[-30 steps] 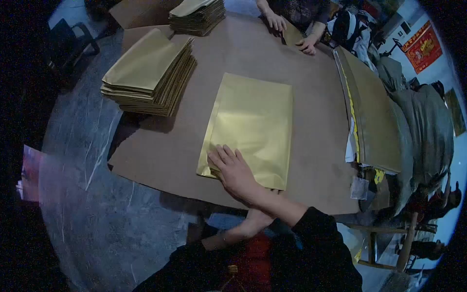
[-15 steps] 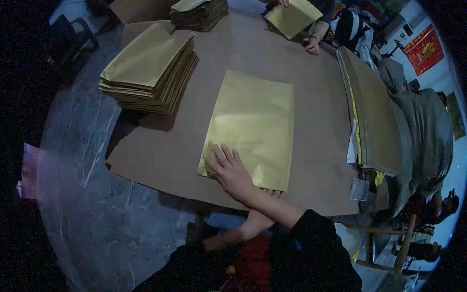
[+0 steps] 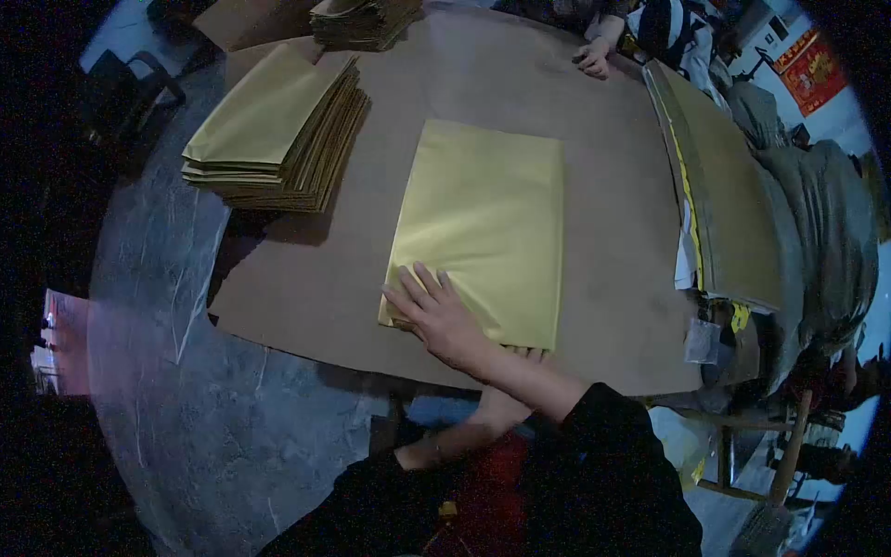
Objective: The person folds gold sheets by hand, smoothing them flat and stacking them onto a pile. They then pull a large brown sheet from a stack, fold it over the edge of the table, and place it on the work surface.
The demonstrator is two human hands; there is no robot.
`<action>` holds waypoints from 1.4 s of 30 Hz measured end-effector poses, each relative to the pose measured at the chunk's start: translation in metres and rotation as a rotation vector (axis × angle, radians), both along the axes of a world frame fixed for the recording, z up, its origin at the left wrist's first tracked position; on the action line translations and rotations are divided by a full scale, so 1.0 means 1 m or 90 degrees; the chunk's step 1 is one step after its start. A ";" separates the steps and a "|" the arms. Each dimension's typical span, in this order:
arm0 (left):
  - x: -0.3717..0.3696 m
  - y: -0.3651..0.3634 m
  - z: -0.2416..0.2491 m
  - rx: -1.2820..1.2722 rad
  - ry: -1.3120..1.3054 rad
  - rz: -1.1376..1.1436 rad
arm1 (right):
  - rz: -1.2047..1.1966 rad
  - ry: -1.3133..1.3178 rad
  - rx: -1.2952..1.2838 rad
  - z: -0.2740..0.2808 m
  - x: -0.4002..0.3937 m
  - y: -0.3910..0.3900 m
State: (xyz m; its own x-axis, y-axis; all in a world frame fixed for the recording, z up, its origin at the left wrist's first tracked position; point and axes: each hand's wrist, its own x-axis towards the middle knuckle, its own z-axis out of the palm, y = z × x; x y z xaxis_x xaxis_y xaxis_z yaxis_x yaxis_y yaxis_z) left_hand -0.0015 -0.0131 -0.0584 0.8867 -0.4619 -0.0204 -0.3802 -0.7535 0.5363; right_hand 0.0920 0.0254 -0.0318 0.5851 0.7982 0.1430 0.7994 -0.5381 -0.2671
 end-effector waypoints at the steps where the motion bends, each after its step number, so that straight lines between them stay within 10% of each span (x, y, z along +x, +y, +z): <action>1: 0.000 -0.002 0.000 0.038 0.004 -0.005 | 0.007 -0.007 -0.003 0.000 0.000 0.000; 8: 0.002 0.002 0.011 0.005 -0.094 0.041 | 0.008 -0.029 0.054 -0.001 0.000 -0.001; 14: 0.010 0.004 0.018 0.021 0.141 -0.050 | 0.020 -0.013 -0.002 0.002 0.003 0.000; 16: -0.006 -0.003 -0.012 -0.101 -0.170 0.050 | 0.017 0.015 0.050 0.001 0.001 0.000; 20: -0.003 -0.003 -0.012 -0.100 -0.170 0.048 | 0.024 -0.003 0.020 0.000 0.000 0.000; 23: 0.005 0.000 0.006 0.000 0.129 -0.060 | 0.028 -0.020 0.020 -0.003 0.000 -0.002; 26: -0.006 -0.007 -0.021 -0.166 -0.175 0.058 | 0.027 -0.011 0.045 -0.005 0.000 -0.001; 34: 0.009 0.006 0.013 -0.056 0.070 -0.029 | 0.034 -0.008 0.031 0.001 0.002 -0.001; 35: -0.013 -0.016 0.016 0.420 -0.140 0.099 | 0.031 -0.016 0.012 0.003 0.002 -0.001; 36: -0.011 -0.015 0.007 0.422 -0.137 0.098 | 0.028 -0.023 -0.008 0.004 0.002 -0.001; 38: -0.004 -0.008 -0.016 -0.098 -0.095 0.061 | 0.017 0.015 0.039 0.001 0.001 0.000; 42: -0.001 -0.007 -0.012 -0.070 -0.078 0.045 | 0.015 0.022 0.037 0.004 0.001 0.000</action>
State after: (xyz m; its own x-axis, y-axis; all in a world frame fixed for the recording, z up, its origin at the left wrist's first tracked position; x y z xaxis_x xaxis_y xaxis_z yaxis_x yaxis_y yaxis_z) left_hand -0.0026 -0.0201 -0.0700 0.9096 -0.3925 0.1365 -0.3962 -0.7201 0.5697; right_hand 0.0930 0.0258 -0.0281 0.5722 0.8024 0.1696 0.8010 -0.5025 -0.3254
